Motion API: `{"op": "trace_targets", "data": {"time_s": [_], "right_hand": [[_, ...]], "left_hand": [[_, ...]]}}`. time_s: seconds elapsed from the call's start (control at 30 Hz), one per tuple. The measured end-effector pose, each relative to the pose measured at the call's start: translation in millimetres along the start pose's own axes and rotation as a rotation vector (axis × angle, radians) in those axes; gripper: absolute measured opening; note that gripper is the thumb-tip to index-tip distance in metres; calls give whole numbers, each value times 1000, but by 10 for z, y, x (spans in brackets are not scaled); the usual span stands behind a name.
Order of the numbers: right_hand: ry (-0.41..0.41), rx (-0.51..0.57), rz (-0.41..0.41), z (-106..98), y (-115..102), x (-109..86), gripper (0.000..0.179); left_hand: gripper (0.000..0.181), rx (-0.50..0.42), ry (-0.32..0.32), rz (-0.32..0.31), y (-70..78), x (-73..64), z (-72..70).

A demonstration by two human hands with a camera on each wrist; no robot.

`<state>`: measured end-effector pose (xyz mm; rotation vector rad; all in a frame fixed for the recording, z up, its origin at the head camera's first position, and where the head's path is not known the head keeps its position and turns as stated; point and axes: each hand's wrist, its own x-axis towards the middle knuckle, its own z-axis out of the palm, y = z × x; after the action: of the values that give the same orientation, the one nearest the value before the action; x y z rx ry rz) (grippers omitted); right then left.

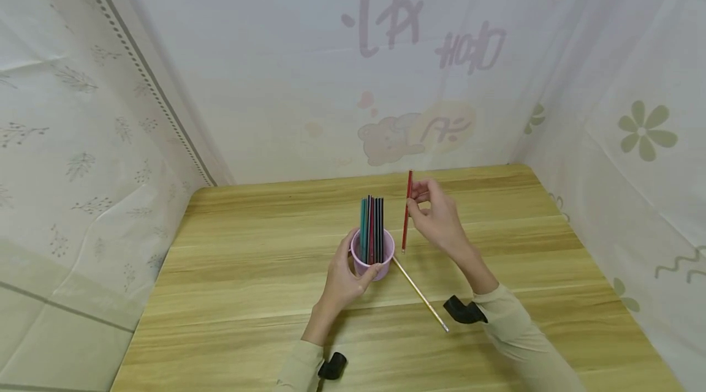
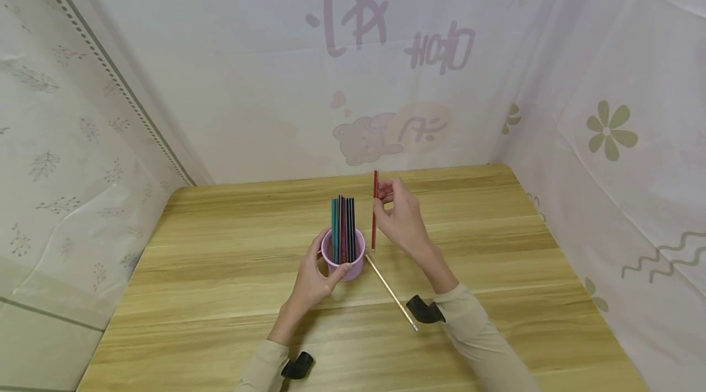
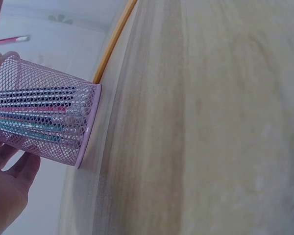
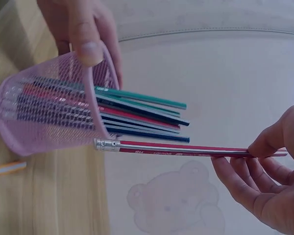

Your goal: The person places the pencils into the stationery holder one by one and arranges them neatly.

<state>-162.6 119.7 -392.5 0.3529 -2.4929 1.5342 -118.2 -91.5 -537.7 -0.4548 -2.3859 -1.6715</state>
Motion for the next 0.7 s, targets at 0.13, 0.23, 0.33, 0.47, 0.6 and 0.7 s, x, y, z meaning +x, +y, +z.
{"op": "trace_targets", "data": {"time_s": [0.13,0.23,0.33,0.47,0.6,0.7], "right_hand": [[27,57,-17,71,-61,40,25],[42,90,-28,133,-72,63,26],[45,101,-39,203,-57,80,25],[48,94,-47,310,2,92,24],[48,78,-52,411,67,81,24],[40,70,-54,479,124,56,25]], "left_hand": [[90,2,1,0,-1,0,6],[89,5,-4,4,-14,3,13],[89,5,-7,13,-19,5,13],[89,11,-3,12,-12,-2,5],[88,7,-1,13,-5,0,1],[88,1,-2,15,-4,7,2]]}}
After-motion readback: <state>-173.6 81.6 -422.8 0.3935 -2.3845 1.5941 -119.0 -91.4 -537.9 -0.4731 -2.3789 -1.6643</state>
